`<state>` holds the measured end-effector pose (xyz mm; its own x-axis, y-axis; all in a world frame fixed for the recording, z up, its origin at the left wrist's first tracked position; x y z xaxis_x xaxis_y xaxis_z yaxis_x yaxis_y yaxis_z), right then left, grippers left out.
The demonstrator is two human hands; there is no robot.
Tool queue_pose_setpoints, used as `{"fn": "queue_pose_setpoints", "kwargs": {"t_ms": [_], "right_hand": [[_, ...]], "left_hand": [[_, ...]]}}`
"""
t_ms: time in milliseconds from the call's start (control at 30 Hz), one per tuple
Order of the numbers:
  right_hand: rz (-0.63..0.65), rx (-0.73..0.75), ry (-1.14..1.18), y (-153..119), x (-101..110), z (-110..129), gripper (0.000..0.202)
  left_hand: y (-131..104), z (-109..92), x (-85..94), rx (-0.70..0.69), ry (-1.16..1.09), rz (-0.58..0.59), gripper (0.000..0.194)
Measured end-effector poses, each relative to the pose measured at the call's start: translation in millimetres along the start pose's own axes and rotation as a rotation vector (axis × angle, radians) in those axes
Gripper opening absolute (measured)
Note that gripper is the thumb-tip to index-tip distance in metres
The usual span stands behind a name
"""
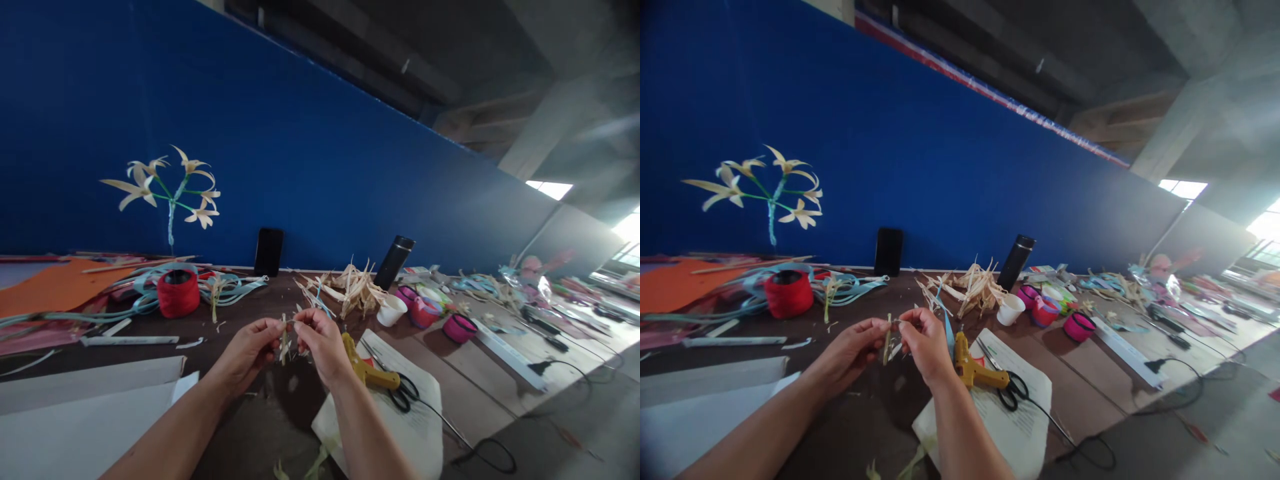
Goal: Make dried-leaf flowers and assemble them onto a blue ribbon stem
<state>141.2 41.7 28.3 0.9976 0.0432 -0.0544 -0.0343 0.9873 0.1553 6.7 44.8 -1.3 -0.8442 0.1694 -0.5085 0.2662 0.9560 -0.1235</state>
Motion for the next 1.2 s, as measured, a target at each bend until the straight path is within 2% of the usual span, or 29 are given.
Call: {"fn": "queue_pose_setpoints", "kwargs": {"t_ms": [200, 467, 633, 767, 867, 1033, 1200], "right_hand": [[0.013, 0.004, -0.058, -0.6, 1.7, 0.2, 0.010], [0.021, 0.009, -0.106, -0.8, 3.5, -1.3, 0.010], [0.004, -0.005, -0.053, -1.1, 1.1, -0.3, 0.012], [-0.033, -0.021, 0.058, 0.5, 0.8, -3.4, 0.028], [-0.064, -0.099, 0.176, 1.5, 1.4, -9.8, 0.037], [-0.070, -0.181, 0.183, 1.3, 0.2, -16.1, 0.028], [-0.062, -0.179, 0.175, 1.0, -1.0, -15.5, 0.026]], "left_hand": [[-0.7, -0.4, 0.1, -0.010, -0.008, 0.000, 0.025], [0.2, -1.6, -0.8, -0.065, 0.107, -0.007, 0.025], [3.3, -0.3, 0.8, -0.123, 0.130, -0.009, 0.025], [4.3, -1.3, 0.5, -0.186, 0.177, -0.014, 0.024], [2.8, -4.9, -0.5, -0.237, 0.216, -0.035, 0.024], [-0.6, -12.6, -2.4, -0.301, 0.246, -0.091, 0.024], [0.0, -13.9, -4.1, -0.298, 0.336, -0.116, 0.026]]}}
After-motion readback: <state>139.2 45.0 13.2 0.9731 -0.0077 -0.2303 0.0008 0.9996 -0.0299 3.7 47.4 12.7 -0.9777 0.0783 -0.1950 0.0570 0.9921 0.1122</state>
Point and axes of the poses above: each hand's wrist, its own y-axis towards the middle knuckle, its own x-axis out of the back of the hand, z = x × y, the point moved 4 cm from there along y, towards the middle knuckle, and after that the axes turned 2 degrees about -y, right-handed, at the moved point
